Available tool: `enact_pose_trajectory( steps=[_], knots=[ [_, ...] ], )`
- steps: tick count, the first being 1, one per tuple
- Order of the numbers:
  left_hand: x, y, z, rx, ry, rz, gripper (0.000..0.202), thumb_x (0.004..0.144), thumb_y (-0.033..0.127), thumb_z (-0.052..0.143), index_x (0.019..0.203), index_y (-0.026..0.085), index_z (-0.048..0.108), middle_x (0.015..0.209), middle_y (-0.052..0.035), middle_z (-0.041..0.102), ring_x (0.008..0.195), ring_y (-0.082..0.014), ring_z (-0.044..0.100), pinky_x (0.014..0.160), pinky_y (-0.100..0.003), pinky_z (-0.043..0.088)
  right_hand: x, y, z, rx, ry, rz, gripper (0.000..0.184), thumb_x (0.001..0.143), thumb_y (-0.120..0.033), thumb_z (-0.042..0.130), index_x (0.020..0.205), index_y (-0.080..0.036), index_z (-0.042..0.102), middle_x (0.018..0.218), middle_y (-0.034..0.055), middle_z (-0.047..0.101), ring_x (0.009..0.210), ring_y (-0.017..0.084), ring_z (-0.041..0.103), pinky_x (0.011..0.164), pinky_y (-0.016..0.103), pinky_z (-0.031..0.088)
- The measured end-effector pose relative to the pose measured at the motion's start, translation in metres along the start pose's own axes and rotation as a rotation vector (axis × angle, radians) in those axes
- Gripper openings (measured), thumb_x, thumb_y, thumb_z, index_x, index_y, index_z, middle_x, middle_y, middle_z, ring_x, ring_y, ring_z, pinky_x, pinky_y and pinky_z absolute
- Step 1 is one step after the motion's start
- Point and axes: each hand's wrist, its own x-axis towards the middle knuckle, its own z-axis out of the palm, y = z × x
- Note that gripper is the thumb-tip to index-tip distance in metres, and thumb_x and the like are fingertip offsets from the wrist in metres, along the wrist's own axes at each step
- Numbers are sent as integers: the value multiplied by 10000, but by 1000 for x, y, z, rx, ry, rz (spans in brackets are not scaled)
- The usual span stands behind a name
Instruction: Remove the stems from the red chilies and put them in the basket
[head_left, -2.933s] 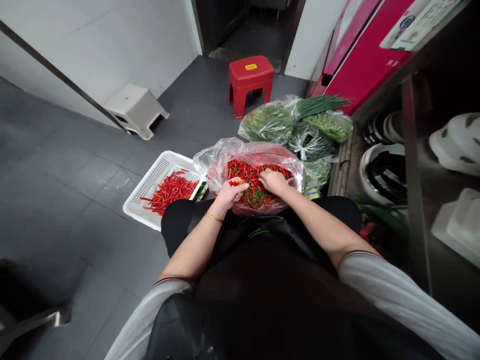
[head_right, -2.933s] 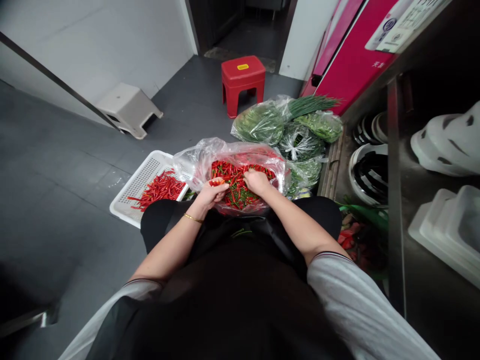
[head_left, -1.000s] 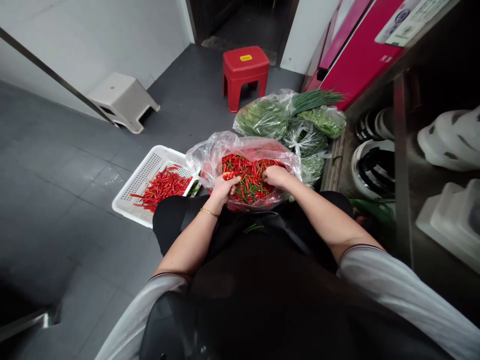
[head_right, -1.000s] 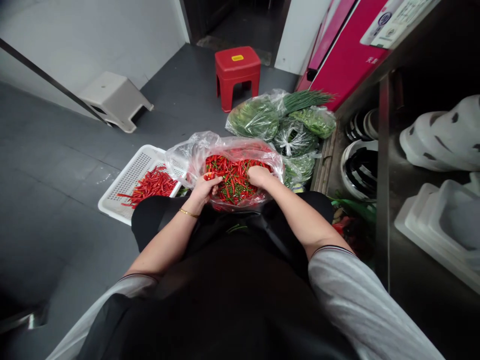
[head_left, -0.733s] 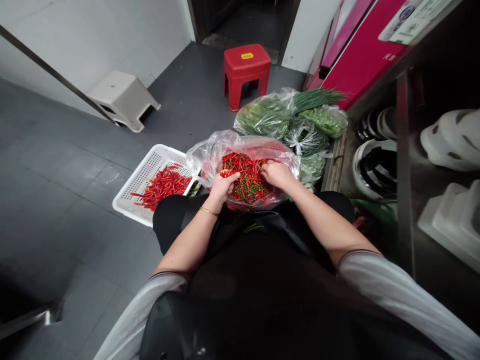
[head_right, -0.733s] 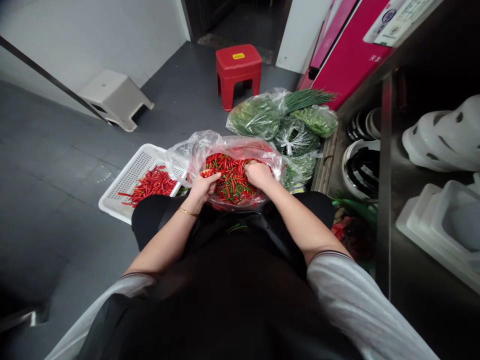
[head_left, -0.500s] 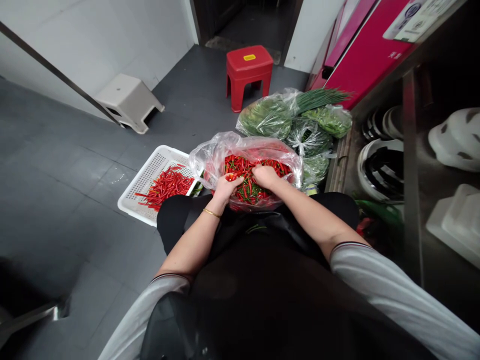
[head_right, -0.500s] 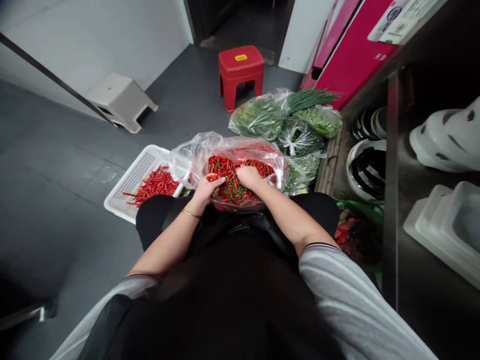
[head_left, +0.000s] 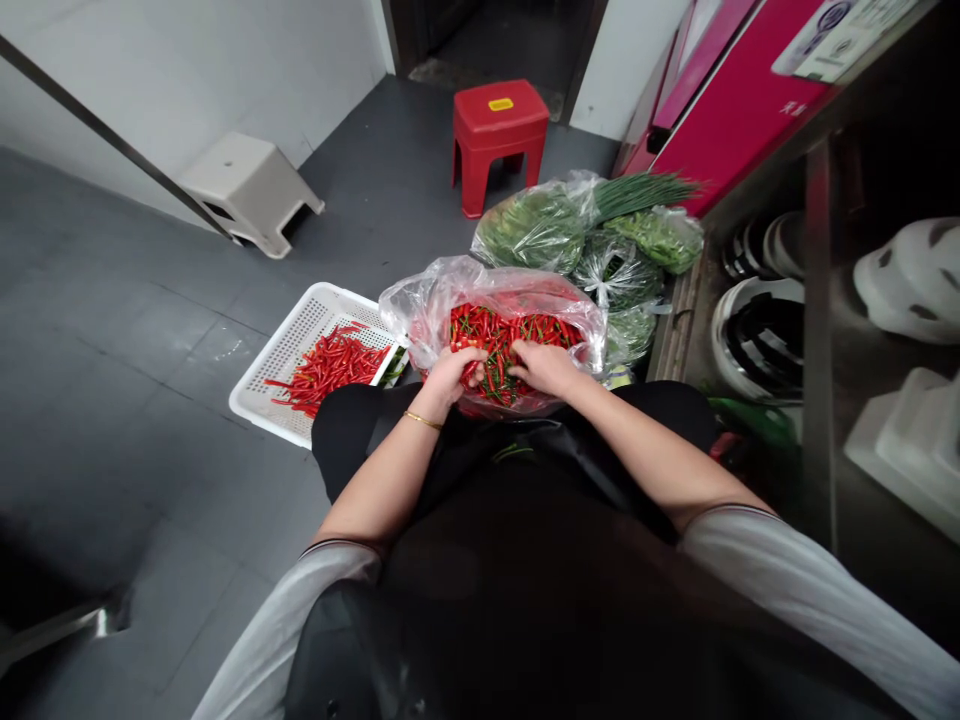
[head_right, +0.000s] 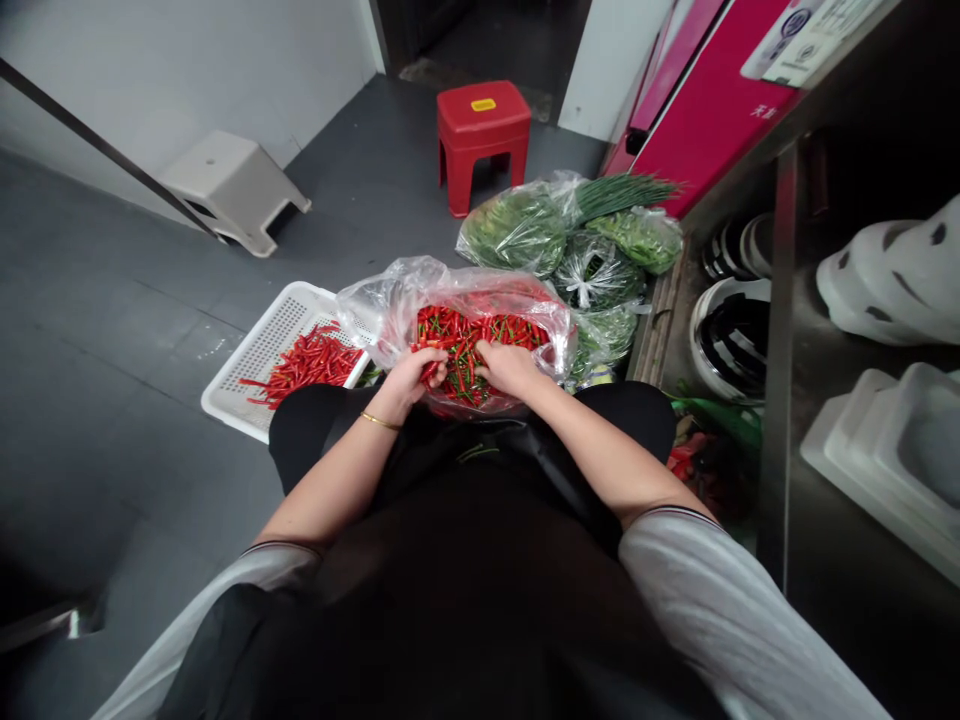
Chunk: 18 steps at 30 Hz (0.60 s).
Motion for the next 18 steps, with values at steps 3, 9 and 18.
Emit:
enact_pose_trajectory(
  steps=[3,9,18],
  knots=[
    [1,5,-7,-74,-26,14,250,536,221,720,725,119,592,585,-26,621,466,-98,555,390,-186,345,1,6,21,-82,-206,38,362,867,-361,578,1142,-127,599,1088,187,670,935,291,658,780,369,484],
    [-2,2,-7,28,-6,30,398,543,311,827,594,170,458,404,72,427,314,-32,333,332,-179,188,22,30,7,210,-29,184,175,829,-294,588,870,-150,678,898,115,716,829,221,667,727,296,485],
    [-3,-13,17,224,-68,23,316,564,308,825,582,132,563,461,17,529,336,-39,365,337,-203,203,8,9,-15,594,290,-36,317,926,-349,462,779,-144,653,774,68,661,760,164,617,708,251,465]
  ],
)
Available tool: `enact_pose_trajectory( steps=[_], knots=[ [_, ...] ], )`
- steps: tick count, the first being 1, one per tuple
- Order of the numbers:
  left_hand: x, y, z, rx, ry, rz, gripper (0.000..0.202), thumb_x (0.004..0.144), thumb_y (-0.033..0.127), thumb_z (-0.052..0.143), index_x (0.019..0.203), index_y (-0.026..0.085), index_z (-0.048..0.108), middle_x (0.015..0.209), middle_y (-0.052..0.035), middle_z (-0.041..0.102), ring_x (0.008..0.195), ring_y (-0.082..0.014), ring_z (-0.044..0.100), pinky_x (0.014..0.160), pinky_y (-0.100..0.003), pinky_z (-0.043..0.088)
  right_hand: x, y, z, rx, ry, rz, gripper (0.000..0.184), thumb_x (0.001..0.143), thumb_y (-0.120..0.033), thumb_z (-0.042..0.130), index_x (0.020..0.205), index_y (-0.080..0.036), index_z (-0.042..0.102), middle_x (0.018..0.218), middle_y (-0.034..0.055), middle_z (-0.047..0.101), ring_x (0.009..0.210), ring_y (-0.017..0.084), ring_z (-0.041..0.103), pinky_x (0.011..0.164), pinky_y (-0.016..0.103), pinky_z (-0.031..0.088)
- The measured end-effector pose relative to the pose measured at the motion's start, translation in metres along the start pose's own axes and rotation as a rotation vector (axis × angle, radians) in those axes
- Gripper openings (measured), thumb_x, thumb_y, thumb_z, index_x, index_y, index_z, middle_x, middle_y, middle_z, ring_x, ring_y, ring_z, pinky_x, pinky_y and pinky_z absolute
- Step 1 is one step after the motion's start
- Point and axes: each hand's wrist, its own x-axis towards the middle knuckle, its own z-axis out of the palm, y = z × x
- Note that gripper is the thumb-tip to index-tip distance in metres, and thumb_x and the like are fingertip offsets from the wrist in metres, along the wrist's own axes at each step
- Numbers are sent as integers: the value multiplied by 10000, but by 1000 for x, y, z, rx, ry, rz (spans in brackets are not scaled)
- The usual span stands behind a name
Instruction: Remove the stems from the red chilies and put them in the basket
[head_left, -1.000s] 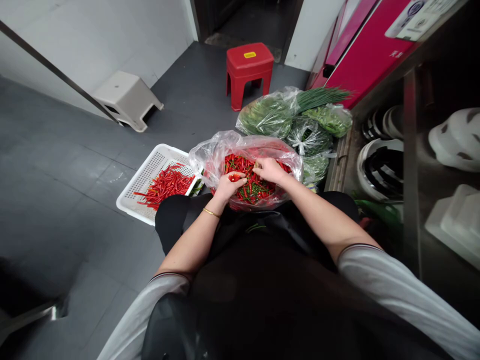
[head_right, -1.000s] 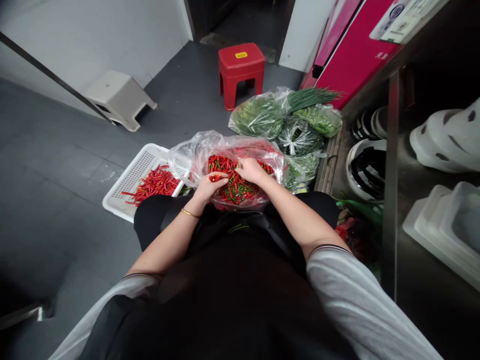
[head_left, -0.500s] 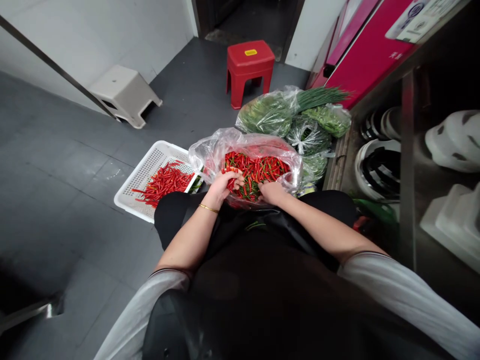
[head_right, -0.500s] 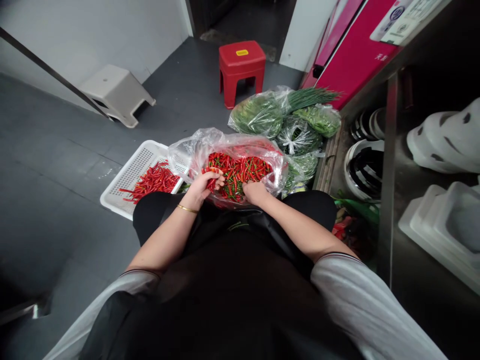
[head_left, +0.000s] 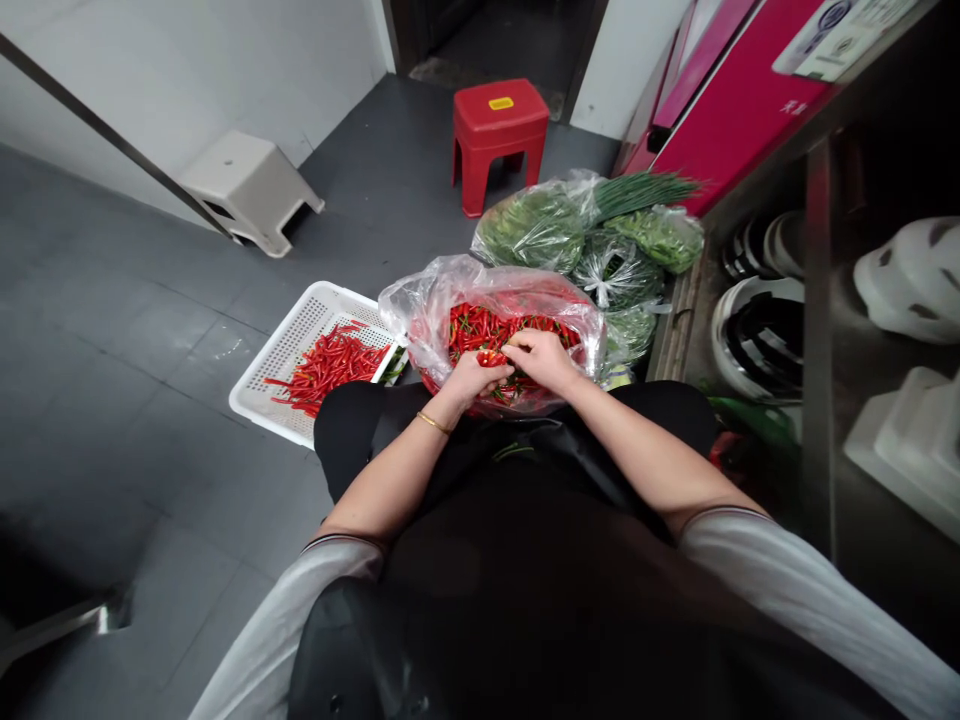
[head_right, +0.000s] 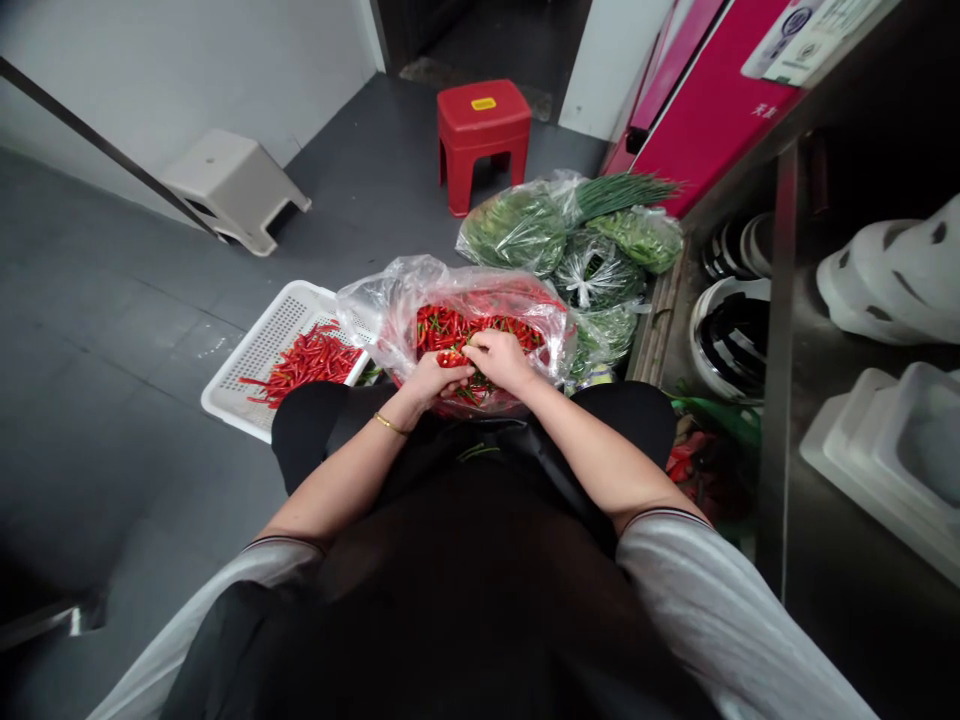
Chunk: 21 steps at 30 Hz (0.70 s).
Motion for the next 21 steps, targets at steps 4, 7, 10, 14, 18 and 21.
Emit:
enact_pose_trajectory(
  steps=[4,7,10,14,18,21],
  knots=[
    [1,1,-4,-52,57,-66,281,586,278,803,580,138,558,427,21,508,317,-47,367,324,-202,197,-12,2,12,-493,-92,3,388,985,-359,352,1085,-176,679,1053,127,636,927,210,624,772,285,454],
    [3,5,-13,-104,83,-63,273,568,244,814,733,126,630,461,23,547,331,-54,410,330,-183,233,-18,13,24,-690,-395,-13,373,968,-349,387,1192,-203,647,1114,146,609,876,225,651,722,305,467],
    [5,4,-19,-146,140,-25,272,559,213,811,726,113,620,533,-8,599,414,-82,523,373,-180,339,-13,24,30,-733,-471,3,332,948,-289,419,1115,-182,686,1122,154,617,879,228,662,720,310,477],
    [9,-3,-20,-146,155,56,318,546,236,830,674,136,557,543,20,574,409,-57,475,379,-181,339,8,33,15,-347,-243,74,249,896,-337,538,927,-177,727,953,88,695,832,189,655,745,281,483],
    [12,-7,-12,-74,90,153,360,542,256,846,741,148,566,591,34,588,447,-47,474,403,-172,334,18,21,-1,276,-92,209,332,887,-420,531,847,-126,680,669,55,671,571,140,597,612,258,481],
    [11,-7,-6,-76,5,153,354,576,283,831,745,151,550,581,26,601,416,-40,438,397,-178,302,12,1,3,183,-10,94,331,914,-402,487,845,-130,664,770,83,684,668,156,616,665,260,471]
  ],
)
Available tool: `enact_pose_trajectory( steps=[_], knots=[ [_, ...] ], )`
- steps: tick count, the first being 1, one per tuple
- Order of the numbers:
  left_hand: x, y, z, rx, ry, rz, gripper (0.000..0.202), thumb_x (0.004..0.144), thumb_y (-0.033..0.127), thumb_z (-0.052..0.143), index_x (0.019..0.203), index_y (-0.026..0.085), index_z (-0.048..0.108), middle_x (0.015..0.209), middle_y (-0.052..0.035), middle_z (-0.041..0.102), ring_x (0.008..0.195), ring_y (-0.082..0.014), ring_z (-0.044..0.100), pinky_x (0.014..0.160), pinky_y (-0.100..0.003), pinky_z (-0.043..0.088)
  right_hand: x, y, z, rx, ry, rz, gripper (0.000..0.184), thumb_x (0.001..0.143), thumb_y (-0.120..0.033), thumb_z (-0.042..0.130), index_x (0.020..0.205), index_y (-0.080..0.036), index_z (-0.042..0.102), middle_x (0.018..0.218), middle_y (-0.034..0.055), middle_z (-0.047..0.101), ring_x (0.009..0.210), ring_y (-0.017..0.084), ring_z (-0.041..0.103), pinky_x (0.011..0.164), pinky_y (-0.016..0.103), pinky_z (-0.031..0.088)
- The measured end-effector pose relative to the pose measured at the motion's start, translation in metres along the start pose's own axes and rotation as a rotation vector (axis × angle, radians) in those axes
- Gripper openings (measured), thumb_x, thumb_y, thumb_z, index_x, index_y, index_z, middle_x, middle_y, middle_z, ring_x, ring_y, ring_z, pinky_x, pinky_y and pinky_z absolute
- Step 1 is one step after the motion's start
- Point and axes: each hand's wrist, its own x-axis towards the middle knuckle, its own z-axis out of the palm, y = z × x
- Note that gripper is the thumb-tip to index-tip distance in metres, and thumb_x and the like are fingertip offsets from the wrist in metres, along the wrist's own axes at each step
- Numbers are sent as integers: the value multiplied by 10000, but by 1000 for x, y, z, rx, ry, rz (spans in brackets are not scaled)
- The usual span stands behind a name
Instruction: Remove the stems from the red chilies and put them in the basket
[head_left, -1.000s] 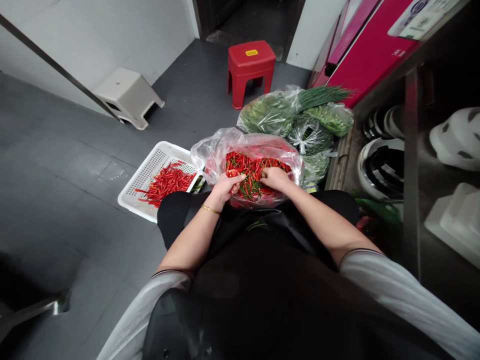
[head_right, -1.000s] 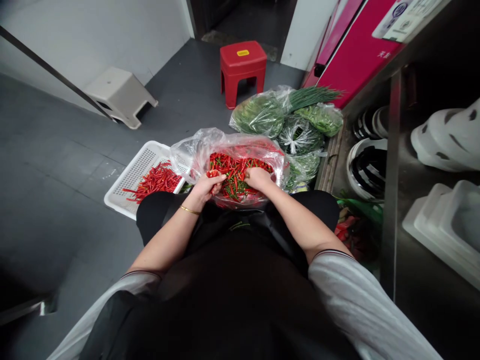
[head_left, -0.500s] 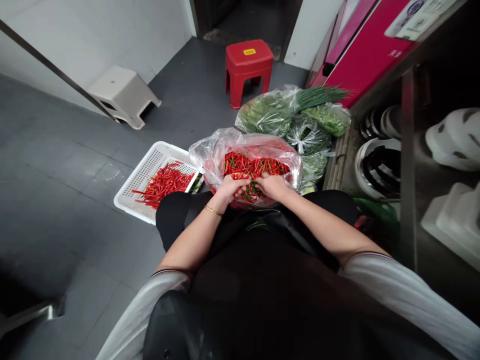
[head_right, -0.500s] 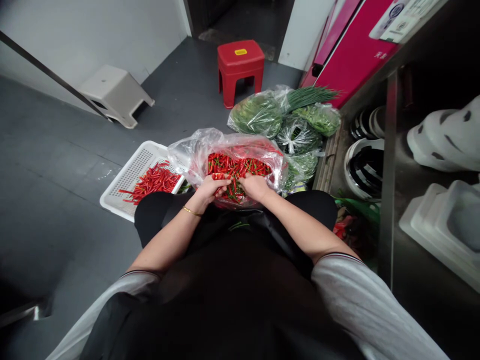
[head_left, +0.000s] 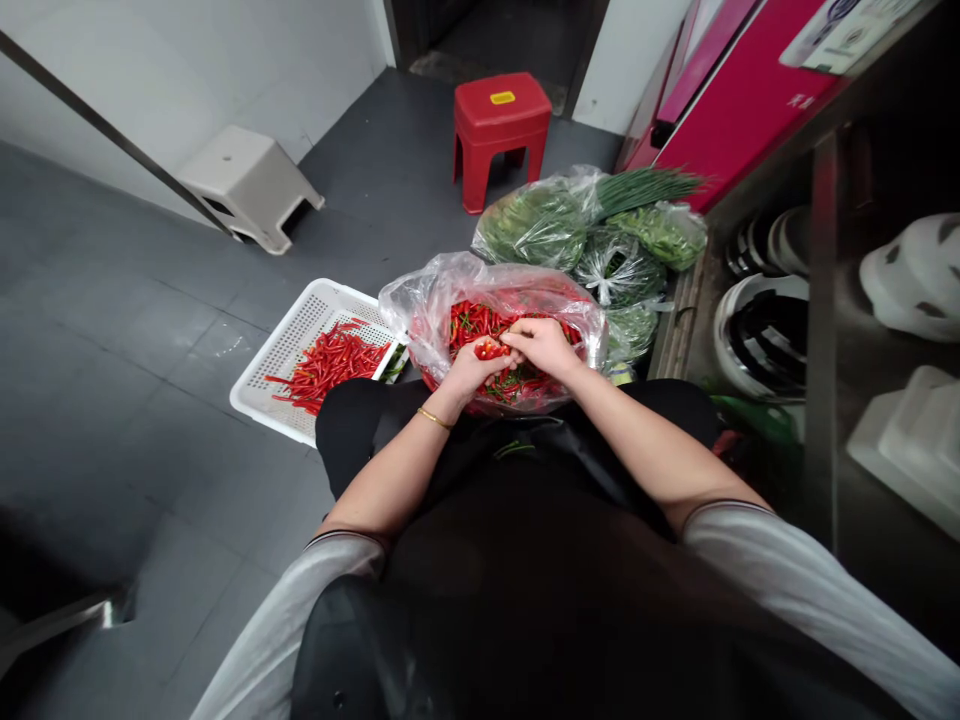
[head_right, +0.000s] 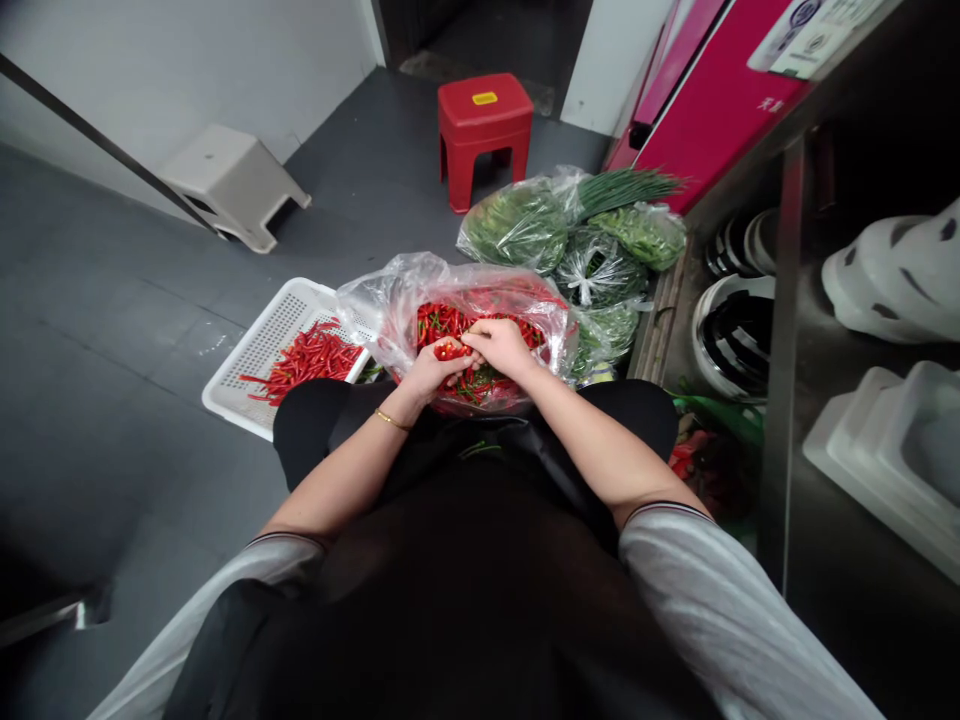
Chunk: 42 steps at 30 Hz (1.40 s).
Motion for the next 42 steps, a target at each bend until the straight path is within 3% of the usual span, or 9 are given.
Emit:
enact_pose_trajectory(
  steps=[6,10,15,21,25,29,31,36,42],
  knots=[
    [-3,2,3,96,42,-79,287,616,242,775,678,167,504,496,18,582,353,-54,379,363,-205,244,-15,-6,8,-764,-68,-173,382,978,-270,304,1039,-128,653,1029,156,634,924,224,600,749,280,411],
    [-2,6,-2,260,171,-112,278,565,145,773,694,165,527,498,51,553,381,-55,400,398,-202,273,-24,20,9,-945,-233,-64,390,989,-326,306,1172,-180,618,1094,143,603,858,214,624,678,280,413],
    [-1,6,-9,252,130,-95,265,555,201,778,715,154,573,529,68,506,423,-53,370,437,-215,283,-26,41,19,-1008,-481,-110,330,951,-226,389,1014,-138,701,1084,160,630,942,242,631,687,286,430],
    [-1,2,-1,513,72,184,183,604,166,703,689,166,541,647,47,552,620,-101,481,655,-249,403,-7,25,-13,-694,-284,-153,251,899,-301,522,922,-170,735,965,91,702,882,203,638,757,280,444],
    [-1,7,4,553,41,281,178,636,186,700,723,168,545,655,48,541,638,-107,479,670,-250,399,-6,12,-20,-25,-155,-155,241,820,-360,603,769,-153,715,733,37,679,675,147,608,688,273,475],
    [2,14,0,283,39,322,275,610,252,773,756,165,556,702,38,569,654,-102,527,688,-252,436,-6,15,-8,515,-151,-18,429,758,-550,627,869,-142,705,648,10,628,523,118,546,552,274,501],
    [3,21,-7,60,106,301,322,594,262,792,781,171,547,715,37,579,664,-104,575,716,-264,471,-5,22,-7,360,-199,52,436,798,-547,600,878,-132,708,674,33,644,583,142,593,616,299,528],
    [-1,38,-27,-238,180,197,454,577,229,808,962,167,576,700,21,621,634,-119,636,665,-270,527,-1,29,3,-591,-156,196,358,925,-404,500,901,-122,719,991,173,709,958,256,663,856,349,489],
    [0,23,-28,-101,247,64,371,563,243,830,674,149,489,460,69,483,362,-30,395,352,-161,256,29,15,48,-644,-161,240,391,922,-405,497,1001,-89,713,1049,212,703,1007,271,667,847,333,496]
  ],
)
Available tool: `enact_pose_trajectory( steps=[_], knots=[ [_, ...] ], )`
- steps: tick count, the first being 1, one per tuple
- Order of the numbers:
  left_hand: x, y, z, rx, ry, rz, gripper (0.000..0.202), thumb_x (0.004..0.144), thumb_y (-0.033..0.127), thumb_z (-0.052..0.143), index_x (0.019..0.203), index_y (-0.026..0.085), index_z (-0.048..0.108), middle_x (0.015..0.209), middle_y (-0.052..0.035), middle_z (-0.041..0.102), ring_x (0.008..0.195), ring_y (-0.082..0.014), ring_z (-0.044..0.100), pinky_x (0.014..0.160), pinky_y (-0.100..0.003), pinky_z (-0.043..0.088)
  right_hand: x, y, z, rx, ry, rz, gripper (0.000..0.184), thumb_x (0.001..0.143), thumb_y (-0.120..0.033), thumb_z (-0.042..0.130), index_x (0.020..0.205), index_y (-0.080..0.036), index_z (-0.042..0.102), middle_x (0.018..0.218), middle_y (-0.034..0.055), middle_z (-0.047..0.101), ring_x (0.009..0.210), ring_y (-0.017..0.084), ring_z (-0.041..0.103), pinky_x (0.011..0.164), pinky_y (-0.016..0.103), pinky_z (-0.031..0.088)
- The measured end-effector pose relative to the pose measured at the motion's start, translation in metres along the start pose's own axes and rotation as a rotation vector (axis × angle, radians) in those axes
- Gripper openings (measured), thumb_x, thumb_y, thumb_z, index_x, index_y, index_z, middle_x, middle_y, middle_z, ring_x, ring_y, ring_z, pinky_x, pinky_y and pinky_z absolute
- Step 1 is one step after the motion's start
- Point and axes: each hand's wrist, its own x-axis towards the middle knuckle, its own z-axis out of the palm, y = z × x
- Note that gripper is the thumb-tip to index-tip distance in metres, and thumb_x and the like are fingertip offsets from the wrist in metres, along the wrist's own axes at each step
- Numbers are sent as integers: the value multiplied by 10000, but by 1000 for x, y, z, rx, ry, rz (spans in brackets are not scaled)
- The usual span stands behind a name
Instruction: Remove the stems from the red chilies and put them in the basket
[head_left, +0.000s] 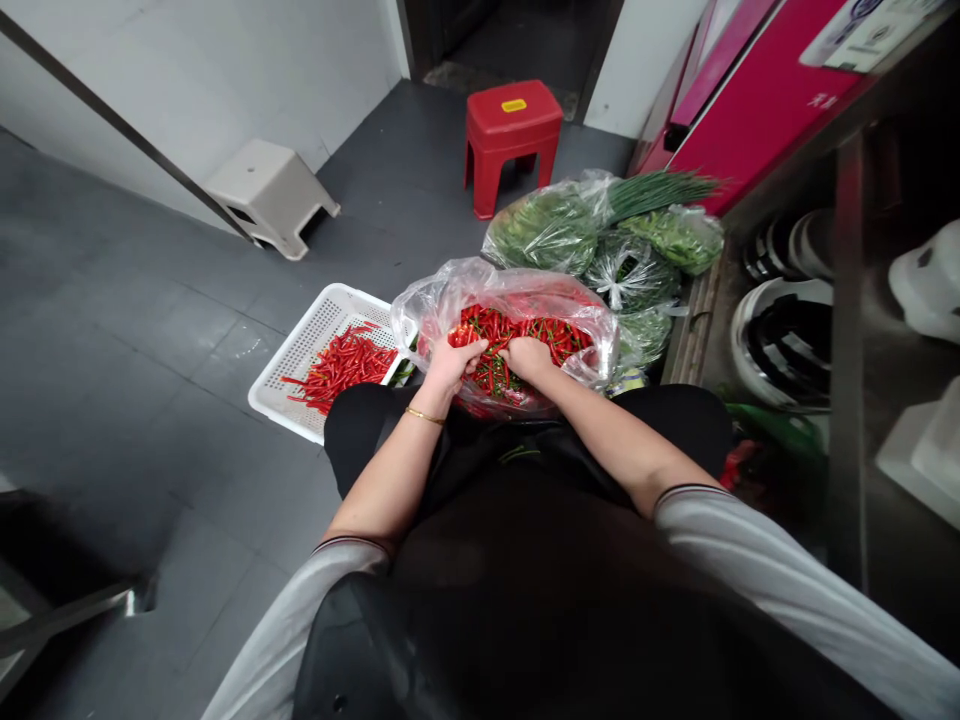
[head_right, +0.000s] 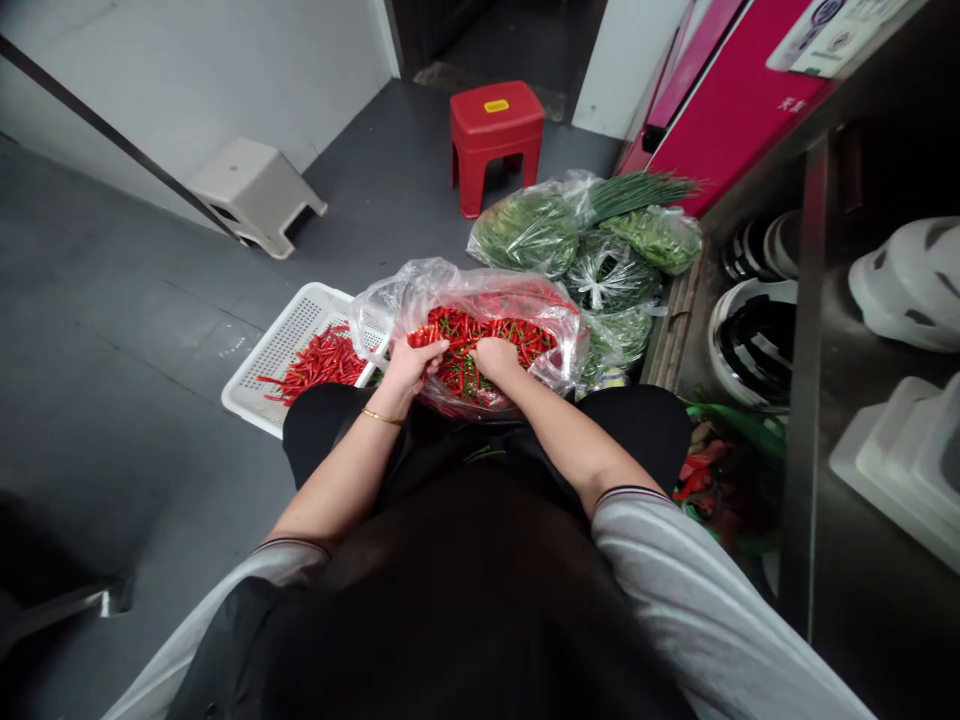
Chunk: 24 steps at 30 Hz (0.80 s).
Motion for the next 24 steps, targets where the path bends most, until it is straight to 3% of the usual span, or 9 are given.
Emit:
enact_pose_trajectory(
  steps=[3,5,7,11,15,18,21,24],
  knots=[
    [0,-12,4,23,29,-86,420,516,218,855,755,149,516,522,58,549,417,-58,496,386,-161,344,8,3,-3,269,-33,-7,257,878,-301,546,879,-105,711,879,157,731,842,221,696,765,294,516],
    [-1,-18,10,-16,-14,-121,456,485,201,867,795,145,538,588,40,598,500,-83,572,456,-180,429,2,11,-9,555,-49,-47,258,899,-307,511,846,-119,679,740,102,715,685,178,680,671,268,520],
    [-4,-22,17,-68,-75,-154,463,469,201,871,784,142,538,605,34,610,522,-89,587,503,-202,467,-10,16,-14,649,28,-137,287,932,-335,461,859,-129,646,741,86,702,664,165,661,650,261,510],
    [-8,-19,25,-66,-92,-242,440,497,243,859,756,140,518,544,30,585,411,-74,513,458,-228,451,-29,10,-14,135,256,-254,329,973,-335,369,993,-130,626,1027,154,657,902,229,640,764,307,477],
    [-5,-10,14,-48,25,-129,474,508,201,840,861,152,527,564,48,590,413,-79,525,446,-217,445,-17,-6,-7,-187,135,-256,380,991,-310,304,1261,-172,533,1201,173,554,970,245,627,762,327,473],
    [-1,-8,2,-77,28,-91,495,462,149,840,881,130,575,625,30,623,475,-84,568,495,-217,471,1,-11,-6,-230,24,-352,366,979,-355,355,1217,-205,590,1223,162,542,1010,253,621,796,342,478],
    [3,-10,-5,-80,31,-97,412,444,124,836,771,108,587,613,18,613,503,-85,568,543,-236,488,12,-1,-14,-60,81,-359,295,946,-341,440,1052,-182,665,1143,144,612,1004,245,625,831,336,478],
    [6,-15,-1,-82,47,-81,395,448,110,831,745,119,570,635,19,620,556,-95,584,626,-273,515,9,16,-25,454,172,-264,248,894,-371,524,913,-160,653,924,102,686,835,197,653,754,304,506]
  ],
)
